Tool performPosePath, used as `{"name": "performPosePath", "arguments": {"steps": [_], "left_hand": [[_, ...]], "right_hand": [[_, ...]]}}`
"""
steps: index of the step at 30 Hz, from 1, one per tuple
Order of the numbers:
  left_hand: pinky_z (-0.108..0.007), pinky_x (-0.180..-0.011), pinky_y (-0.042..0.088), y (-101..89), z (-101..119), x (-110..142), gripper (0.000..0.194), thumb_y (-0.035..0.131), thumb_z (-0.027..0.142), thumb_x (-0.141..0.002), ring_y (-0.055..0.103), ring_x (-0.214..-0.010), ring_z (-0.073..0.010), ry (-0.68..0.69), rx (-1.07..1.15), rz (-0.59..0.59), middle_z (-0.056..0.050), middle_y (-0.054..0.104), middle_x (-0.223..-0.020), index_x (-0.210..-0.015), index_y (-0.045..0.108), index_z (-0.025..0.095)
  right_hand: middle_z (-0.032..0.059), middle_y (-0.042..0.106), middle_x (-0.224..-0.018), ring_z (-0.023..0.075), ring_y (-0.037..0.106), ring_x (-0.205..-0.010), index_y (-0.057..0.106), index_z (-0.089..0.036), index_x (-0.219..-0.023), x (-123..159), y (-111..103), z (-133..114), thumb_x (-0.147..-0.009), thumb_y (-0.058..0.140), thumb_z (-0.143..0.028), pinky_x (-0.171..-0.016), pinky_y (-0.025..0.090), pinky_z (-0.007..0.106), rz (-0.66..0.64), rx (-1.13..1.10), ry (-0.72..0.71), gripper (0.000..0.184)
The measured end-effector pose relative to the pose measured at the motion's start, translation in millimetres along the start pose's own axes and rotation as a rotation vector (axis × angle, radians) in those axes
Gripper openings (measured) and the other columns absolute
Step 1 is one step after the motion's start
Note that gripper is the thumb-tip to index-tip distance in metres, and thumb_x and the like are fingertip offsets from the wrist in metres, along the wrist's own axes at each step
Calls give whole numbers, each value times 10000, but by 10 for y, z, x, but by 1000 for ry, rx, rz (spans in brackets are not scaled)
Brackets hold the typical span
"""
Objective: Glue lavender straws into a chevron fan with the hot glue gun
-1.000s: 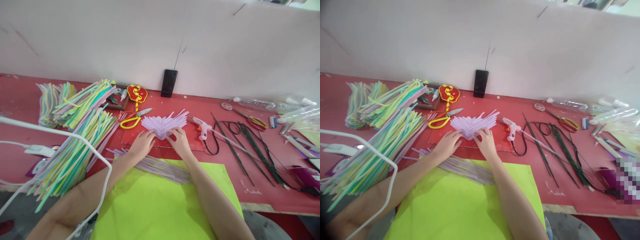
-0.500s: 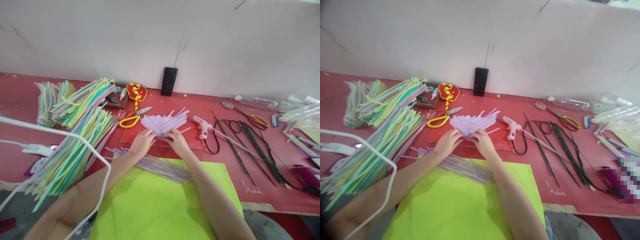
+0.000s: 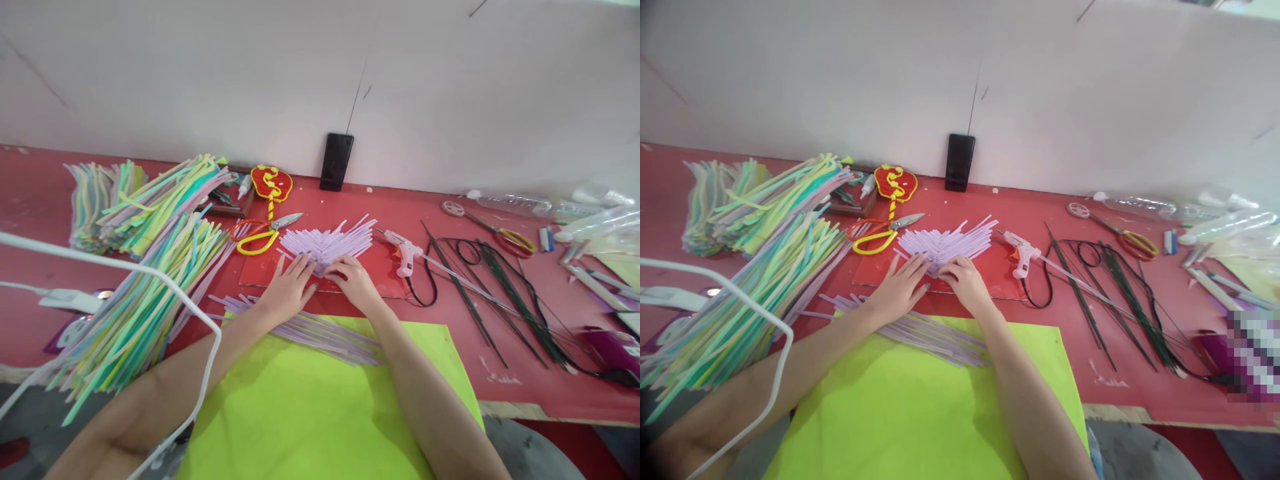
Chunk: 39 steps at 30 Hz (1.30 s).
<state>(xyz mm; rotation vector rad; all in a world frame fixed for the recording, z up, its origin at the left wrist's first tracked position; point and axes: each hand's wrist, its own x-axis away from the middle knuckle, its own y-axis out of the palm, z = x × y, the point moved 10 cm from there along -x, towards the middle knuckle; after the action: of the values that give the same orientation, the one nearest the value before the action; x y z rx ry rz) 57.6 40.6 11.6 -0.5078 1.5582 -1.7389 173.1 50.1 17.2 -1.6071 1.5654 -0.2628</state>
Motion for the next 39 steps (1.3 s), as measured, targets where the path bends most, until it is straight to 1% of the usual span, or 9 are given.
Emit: {"name": "performPosePath", "arguments": {"steps": [4, 6, 10, 13, 17, 21, 28, 33, 39], "left_hand": [[-592, -1114, 187, 81, -14, 61, 528, 387, 379, -946, 209, -1420, -324, -43, -54, -57, -190, 251, -1525, -1421, 330, 157], [-594, -1107, 200, 77, -21, 98, 547, 405, 403, -939, 202, -1417, -351, -84, -75, -45, -203, 239, -1524, -1427, 324, 168], [-546, -1111, 240, 88, 1, 154, 593, 428, 435, -926, 209, -1408, -374, -131, -92, -22, -241, 256, -1505, -1418, 329, 119], [-520, -1116, 252, 98, 19, 153, 612, 427, 449, -923, 226, -1407, -356, -117, -85, -11, -239, 288, -1493, -1415, 317, 101], [-509, -1137, 213, 123, -8, 112, 614, 406, 444, -932, 232, -1410, -331, -85, -68, -35, -238, 286, -1496, -1415, 311, 77], [-514, -1146, 182, 132, -16, 83, 624, 380, 462, -939, 230, -1415, -308, -40, -46, -41, -217, 266, -1512, -1435, 287, 95], [-581, -1111, 189, 155, 51, 89, 593, 432, 478, -923, 199, -1419, -345, 36, -80, -104, -189, 234, -1530, -1446, 313, 224], [-593, -1110, 186, 138, 56, 85, 600, 452, 498, -910, 213, -1411, -360, 38, -56, -106, -162, 238, -1536, -1436, 342, 231], [-587, -1112, 192, 157, 64, 87, 638, 456, 531, -894, 205, -1412, -358, 62, -63, -121, -114, 285, -1528, -1441, 332, 226]], "right_hand": [[30, 573, -850, 182, 559, -879, 691, -244, -813, 0, -6, 5, -856, 586, -216, -844, 460, 335, 10, 0, 3, 117], [30, 576, -845, 182, 561, -878, 689, -238, -810, -1, -8, -2, -852, 593, -214, -840, 461, 331, 11, 2, -4, 107], [32, 583, -846, 185, 565, -881, 690, -235, -813, -2, -10, -3, -841, 609, -206, -839, 464, 333, 11, 3, -1, 91], [30, 587, -847, 187, 569, -884, 693, -248, -814, -3, -8, 1, -833, 614, -206, -839, 468, 340, 9, 10, 4, 92], [32, 593, -846, 190, 572, -882, 692, -245, -817, -3, -5, 1, -829, 619, -212, -840, 470, 348, 9, 13, -6, 81], [36, 599, -854, 196, 573, -893, 692, -250, -827, -2, 6, 21, -840, 605, -232, -848, 473, 363, -1, 1, 5, 89], [38, 609, -885, 189, 575, -901, 675, -236, -841, 2, -2, 36, -848, 587, -223, -857, 470, 358, -15, -25, 27, 90], [28, 638, -887, 185, 584, -894, 646, -231, -854, 3, -17, 72, -837, 597, -217, -840, 469, 346, -15, -68, 60, 54], [33, 606, -888, 175, 582, -865, 644, -220, -834, 8, -38, 100, -825, 604, -207, -820, 475, 333, 22, -52, 57, 43]]}}
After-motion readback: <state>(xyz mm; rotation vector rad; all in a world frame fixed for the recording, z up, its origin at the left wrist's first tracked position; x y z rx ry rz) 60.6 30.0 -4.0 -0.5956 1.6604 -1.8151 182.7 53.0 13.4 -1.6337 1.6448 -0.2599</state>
